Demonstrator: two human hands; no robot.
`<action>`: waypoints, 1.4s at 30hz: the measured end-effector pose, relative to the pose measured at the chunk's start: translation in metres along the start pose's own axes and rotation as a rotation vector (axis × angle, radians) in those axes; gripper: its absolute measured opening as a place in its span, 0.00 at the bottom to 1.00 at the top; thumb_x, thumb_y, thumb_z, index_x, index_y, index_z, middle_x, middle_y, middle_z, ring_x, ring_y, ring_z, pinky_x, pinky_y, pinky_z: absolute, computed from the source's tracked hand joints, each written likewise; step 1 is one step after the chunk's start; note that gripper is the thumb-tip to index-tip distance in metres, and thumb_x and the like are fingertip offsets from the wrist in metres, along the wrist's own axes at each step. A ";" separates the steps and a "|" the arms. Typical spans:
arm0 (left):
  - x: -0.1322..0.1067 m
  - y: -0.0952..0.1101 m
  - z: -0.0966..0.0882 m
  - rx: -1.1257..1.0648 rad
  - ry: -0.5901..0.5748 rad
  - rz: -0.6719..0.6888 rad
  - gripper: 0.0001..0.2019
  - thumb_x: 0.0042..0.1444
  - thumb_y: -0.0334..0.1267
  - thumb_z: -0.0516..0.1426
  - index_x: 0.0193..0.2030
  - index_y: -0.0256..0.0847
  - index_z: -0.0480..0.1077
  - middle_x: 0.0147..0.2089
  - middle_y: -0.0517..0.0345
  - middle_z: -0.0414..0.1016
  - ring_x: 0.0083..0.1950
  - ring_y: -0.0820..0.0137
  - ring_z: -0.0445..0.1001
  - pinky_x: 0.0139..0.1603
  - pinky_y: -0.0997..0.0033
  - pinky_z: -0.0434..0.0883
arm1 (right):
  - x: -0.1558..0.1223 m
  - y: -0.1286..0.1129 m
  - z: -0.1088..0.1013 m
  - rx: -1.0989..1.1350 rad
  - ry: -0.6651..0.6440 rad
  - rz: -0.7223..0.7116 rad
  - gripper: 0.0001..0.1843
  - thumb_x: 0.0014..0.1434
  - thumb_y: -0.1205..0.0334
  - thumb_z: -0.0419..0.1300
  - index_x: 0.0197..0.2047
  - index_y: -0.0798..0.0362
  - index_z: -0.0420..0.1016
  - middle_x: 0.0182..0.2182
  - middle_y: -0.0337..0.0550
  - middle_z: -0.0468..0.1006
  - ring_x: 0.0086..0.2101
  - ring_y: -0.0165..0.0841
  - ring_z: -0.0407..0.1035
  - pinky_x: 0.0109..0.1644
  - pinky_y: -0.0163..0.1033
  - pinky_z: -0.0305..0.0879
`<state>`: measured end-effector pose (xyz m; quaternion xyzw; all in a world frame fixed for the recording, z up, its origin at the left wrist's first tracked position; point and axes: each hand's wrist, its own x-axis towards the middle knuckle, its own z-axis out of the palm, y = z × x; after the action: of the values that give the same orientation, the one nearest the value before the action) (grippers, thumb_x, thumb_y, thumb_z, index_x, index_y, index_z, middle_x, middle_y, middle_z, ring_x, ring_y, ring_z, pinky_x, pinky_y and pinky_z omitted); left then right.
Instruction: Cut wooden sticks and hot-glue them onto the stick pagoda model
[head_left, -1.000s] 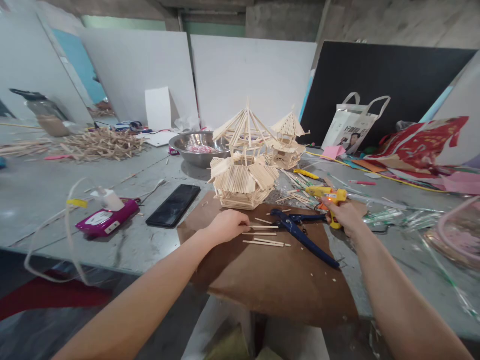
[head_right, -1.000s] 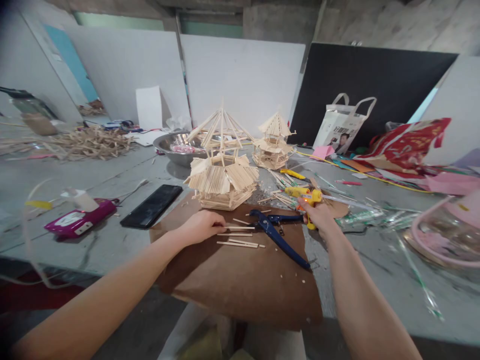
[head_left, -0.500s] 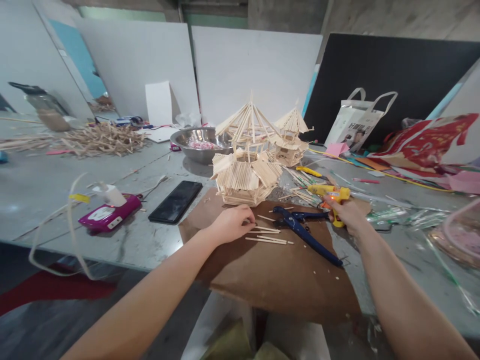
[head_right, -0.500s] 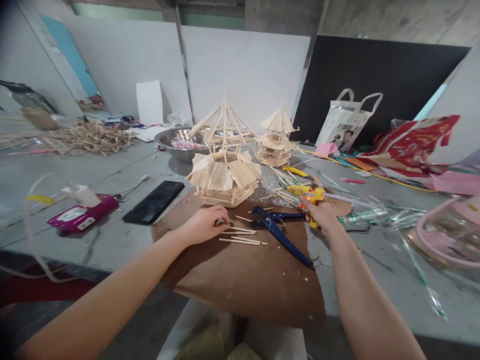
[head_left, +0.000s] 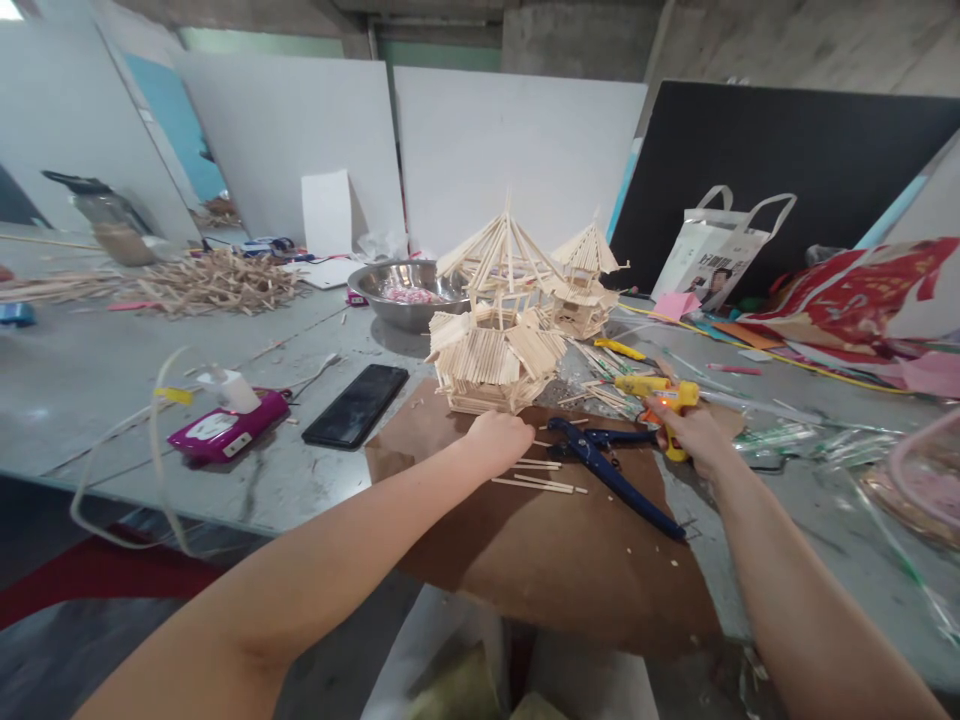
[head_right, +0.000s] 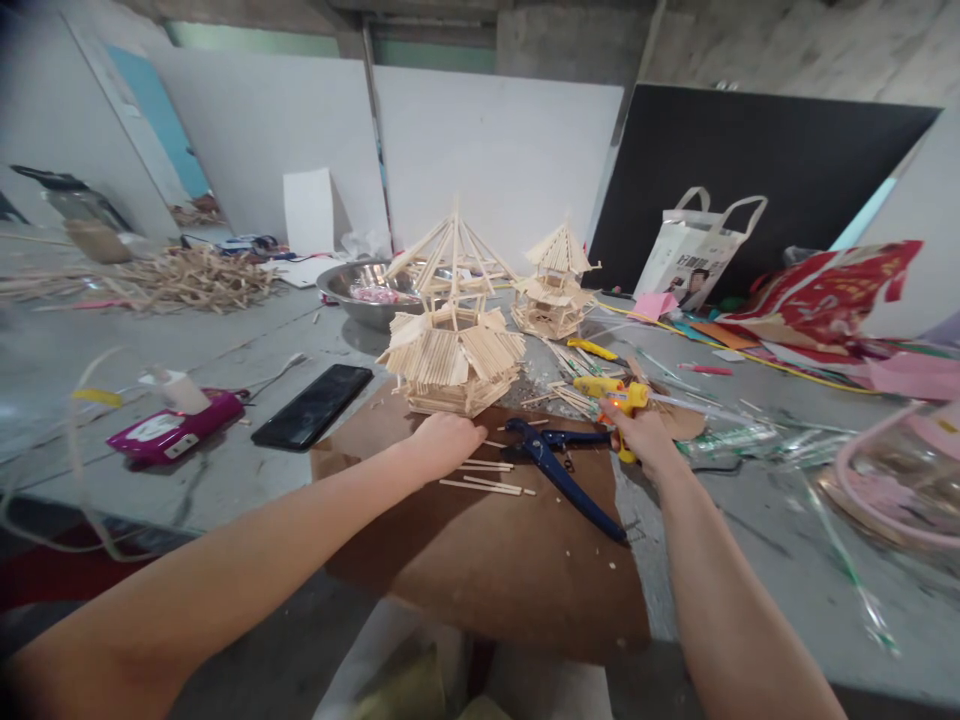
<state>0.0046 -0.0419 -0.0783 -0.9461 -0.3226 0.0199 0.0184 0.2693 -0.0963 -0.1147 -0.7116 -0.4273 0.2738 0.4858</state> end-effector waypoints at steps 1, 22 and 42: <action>0.000 0.000 0.000 -0.008 -0.004 0.001 0.08 0.46 0.23 0.50 0.30 0.32 0.69 0.28 0.40 0.71 0.35 0.57 0.71 0.33 0.61 0.64 | 0.001 0.001 0.000 -0.011 0.004 0.000 0.23 0.41 0.42 0.55 0.27 0.56 0.65 0.09 0.34 0.62 0.10 0.23 0.54 0.13 0.28 0.48; -0.039 -0.033 -0.025 -1.480 0.197 -0.230 0.09 0.43 0.39 0.54 0.23 0.37 0.58 0.19 0.62 0.69 0.10 0.83 0.57 0.09 0.83 0.50 | -0.001 -0.001 0.002 0.063 -0.005 -0.049 0.22 0.41 0.45 0.57 0.32 0.54 0.63 0.14 0.34 0.66 0.12 0.23 0.57 0.13 0.29 0.51; -0.004 -0.063 -0.085 -1.426 0.425 -0.191 0.11 0.47 0.35 0.49 0.16 0.37 0.58 0.10 0.63 0.60 0.08 0.83 0.50 0.09 0.80 0.44 | -0.002 0.001 0.005 -0.036 -0.025 0.019 0.20 0.41 0.44 0.55 0.23 0.54 0.61 0.07 0.33 0.62 0.11 0.24 0.53 0.14 0.29 0.48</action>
<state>-0.0325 0.0034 0.0095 -0.6798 -0.3275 -0.3788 -0.5358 0.2645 -0.0964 -0.1172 -0.7207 -0.4314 0.2799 0.4649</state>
